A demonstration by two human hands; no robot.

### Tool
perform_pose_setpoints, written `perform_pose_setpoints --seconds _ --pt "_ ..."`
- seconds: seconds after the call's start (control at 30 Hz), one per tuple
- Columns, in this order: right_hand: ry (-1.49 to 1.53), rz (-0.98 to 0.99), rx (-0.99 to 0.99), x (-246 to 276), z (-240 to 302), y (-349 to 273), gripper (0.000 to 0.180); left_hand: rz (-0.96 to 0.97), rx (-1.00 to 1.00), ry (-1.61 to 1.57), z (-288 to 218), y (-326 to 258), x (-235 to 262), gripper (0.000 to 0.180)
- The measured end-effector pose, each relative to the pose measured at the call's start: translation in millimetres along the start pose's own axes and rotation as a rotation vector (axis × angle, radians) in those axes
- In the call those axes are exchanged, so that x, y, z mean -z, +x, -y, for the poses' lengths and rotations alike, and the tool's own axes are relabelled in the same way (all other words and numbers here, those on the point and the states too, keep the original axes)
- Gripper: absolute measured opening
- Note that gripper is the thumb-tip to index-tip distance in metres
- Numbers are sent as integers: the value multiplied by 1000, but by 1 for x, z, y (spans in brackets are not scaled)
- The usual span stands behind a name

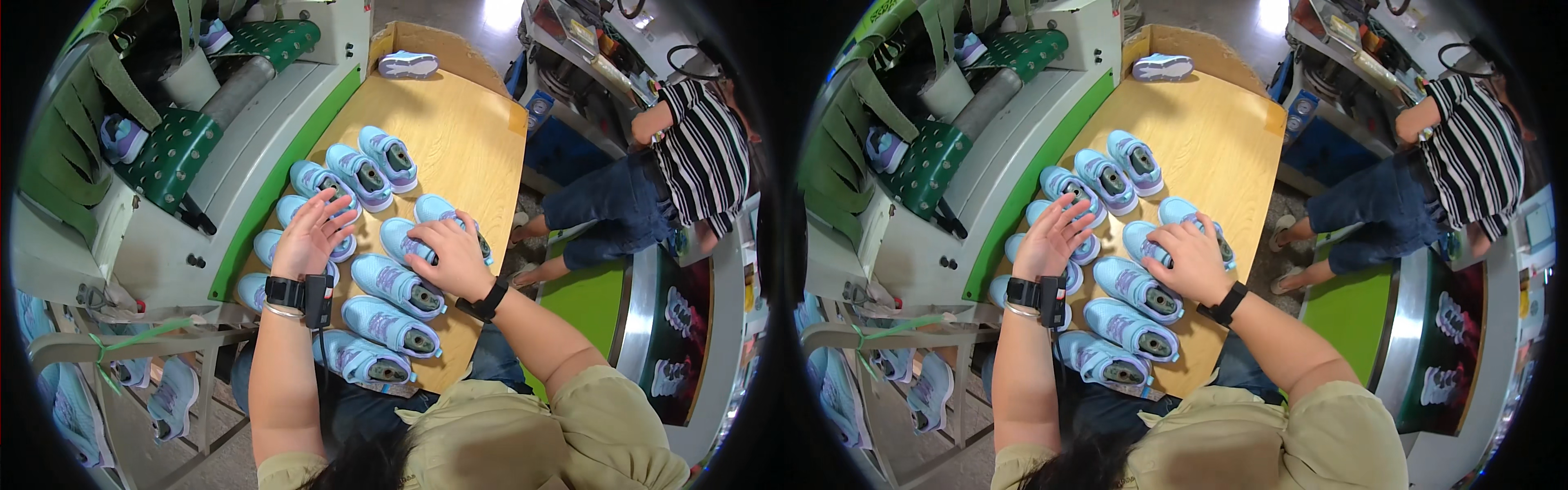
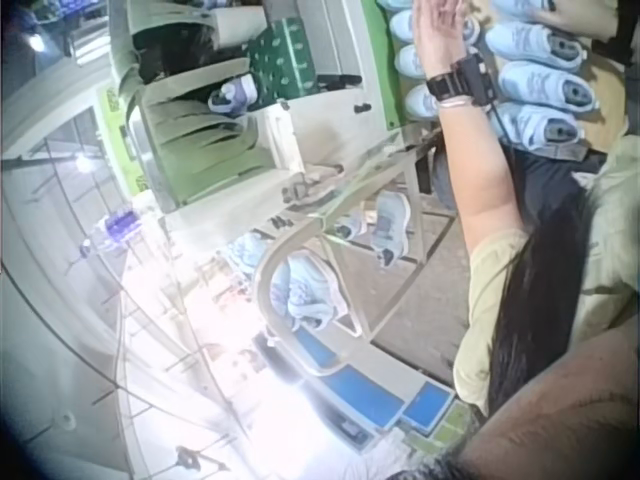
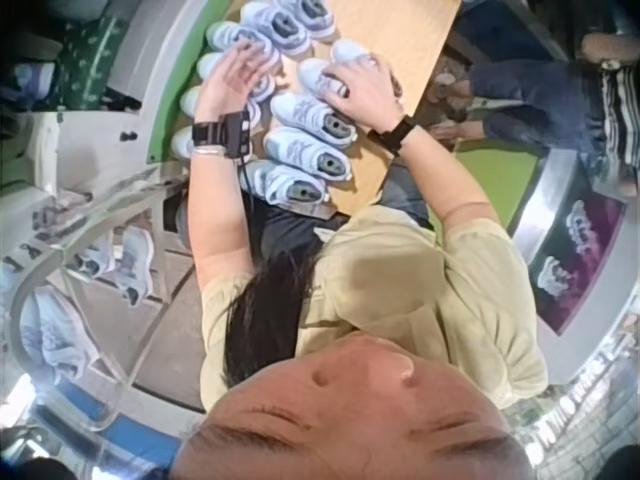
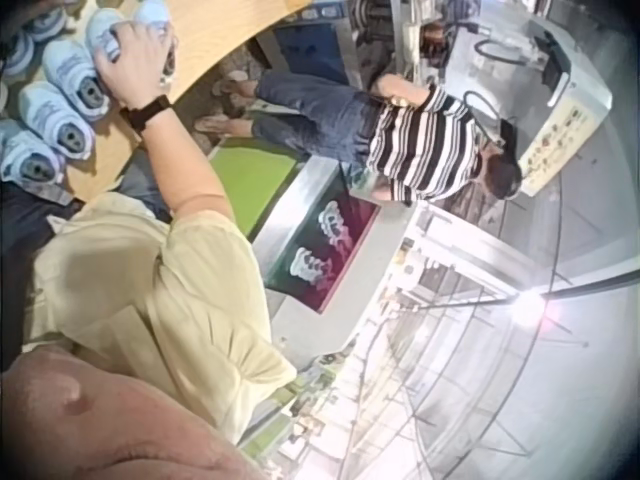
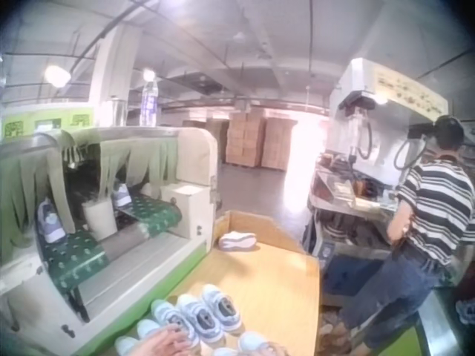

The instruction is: The person picks up light blue sneakers from a wooden table and places them onto a moving conveyor belt. They handle the shoes one at a time, arranging them in rows on the table before feeding them into the machine. The shoes travel along the belt and disappear into the machinery.

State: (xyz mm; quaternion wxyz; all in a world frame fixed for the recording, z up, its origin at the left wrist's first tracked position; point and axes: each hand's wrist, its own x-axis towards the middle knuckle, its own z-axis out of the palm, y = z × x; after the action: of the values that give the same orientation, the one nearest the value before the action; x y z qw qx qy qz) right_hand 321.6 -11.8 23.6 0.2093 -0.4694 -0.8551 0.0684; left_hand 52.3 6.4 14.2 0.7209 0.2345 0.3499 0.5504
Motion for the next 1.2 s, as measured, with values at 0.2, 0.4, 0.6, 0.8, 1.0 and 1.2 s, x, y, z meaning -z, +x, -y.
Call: perform_pose_setpoints --seconds 0.2,0.4,0.6,0.8,1.0,1.2 --pt "13 -16 15 -3 1 1 33 -17 -3 -2 -2 -1 0 42" --pt "17 -48 13 2 2 1 30 35 -11 -42 4 2 2 41" --pt "14 -40 12 4 11 4 27 4 -6 -89 -1 -2 1 36" --pt "8 -47 16 4 11 5 28 8 -2 -101 -1 1 2 35" --pt "2 -43 15 6 12 5 28 23 -9 -104 0 0 2 36" --pt "2 -42 20 5 12 4 28 24 -3 -105 0 1 3 36"
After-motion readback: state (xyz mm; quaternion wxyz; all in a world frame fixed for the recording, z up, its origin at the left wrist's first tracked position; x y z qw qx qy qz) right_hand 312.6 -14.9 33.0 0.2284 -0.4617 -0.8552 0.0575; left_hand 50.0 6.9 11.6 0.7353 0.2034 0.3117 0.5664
